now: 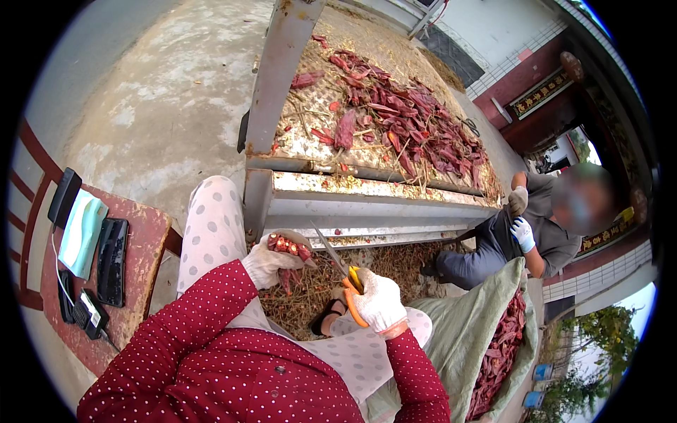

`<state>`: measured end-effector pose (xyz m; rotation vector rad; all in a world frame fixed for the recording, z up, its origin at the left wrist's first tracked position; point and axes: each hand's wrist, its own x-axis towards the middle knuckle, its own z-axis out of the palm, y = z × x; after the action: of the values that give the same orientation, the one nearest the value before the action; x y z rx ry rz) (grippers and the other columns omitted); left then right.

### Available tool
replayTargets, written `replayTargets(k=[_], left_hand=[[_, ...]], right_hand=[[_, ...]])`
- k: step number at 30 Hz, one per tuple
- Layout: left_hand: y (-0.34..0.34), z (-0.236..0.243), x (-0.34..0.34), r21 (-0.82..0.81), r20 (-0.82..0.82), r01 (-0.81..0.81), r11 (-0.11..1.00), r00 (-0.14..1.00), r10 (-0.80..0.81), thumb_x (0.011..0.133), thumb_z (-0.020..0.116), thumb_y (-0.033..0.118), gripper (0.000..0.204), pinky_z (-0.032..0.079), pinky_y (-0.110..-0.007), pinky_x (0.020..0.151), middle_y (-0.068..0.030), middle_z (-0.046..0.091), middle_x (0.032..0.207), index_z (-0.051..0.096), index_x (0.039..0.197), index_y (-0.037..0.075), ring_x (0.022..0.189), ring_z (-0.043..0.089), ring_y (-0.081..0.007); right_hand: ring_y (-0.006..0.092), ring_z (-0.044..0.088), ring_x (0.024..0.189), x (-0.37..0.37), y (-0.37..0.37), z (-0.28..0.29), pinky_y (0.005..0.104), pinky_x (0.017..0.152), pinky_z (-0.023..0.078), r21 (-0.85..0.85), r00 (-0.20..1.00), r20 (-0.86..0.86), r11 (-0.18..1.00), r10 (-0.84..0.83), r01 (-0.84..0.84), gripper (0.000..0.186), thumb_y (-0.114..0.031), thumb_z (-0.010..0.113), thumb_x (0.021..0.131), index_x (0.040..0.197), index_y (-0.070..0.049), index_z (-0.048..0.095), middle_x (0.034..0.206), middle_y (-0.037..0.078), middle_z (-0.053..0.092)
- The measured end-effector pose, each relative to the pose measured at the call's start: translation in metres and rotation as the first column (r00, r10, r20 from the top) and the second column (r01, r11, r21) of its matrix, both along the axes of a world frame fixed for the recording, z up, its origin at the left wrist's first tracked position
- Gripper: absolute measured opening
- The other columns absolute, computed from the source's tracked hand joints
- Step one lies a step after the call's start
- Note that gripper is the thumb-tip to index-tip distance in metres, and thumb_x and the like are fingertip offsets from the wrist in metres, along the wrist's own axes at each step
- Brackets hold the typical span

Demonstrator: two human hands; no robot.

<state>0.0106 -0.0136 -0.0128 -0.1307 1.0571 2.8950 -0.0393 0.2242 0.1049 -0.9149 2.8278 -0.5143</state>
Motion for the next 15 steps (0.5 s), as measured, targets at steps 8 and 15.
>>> replayTargets(k=[8, 15], left_hand=[[-0.005, 0.011, 0.001, 0.158, -0.043, 0.118, 0.980, 0.993, -0.113, 0.073, 0.062, -0.013, 0.029, 0.057, -0.055, 0.086, -0.0153, 0.066, 0.094, 0.065, 0.100, -0.003, 0.097, 0.070, -0.0403], [-0.009, 0.007, -0.003, 0.293, -0.293, 0.179, 0.939, 0.952, -0.090, 0.075, 0.069, -0.002, 0.024, 0.058, -0.056, 0.084, -0.0125, 0.061, 0.087, 0.066, 0.099, 0.001, 0.088, 0.064, -0.0334]], right_hand=[[0.0405, 0.068, 0.067, -0.038, -0.062, 0.073, 0.0467, 0.061, 0.053, 0.156, 0.960, -0.278, 0.986, -0.009, 0.054, 0.050, -0.054, 0.063, 0.091, 0.086, -0.005, 0.071, 0.066, 0.020, 0.066], [0.0434, 0.069, 0.077, -0.096, -0.164, 0.091, 0.0469, 0.069, 0.055, 0.242, 0.975, -0.219, 0.970, 0.040, 0.015, 0.061, -0.057, 0.057, 0.091, 0.082, 0.000, 0.075, 0.077, 0.026, 0.068]])
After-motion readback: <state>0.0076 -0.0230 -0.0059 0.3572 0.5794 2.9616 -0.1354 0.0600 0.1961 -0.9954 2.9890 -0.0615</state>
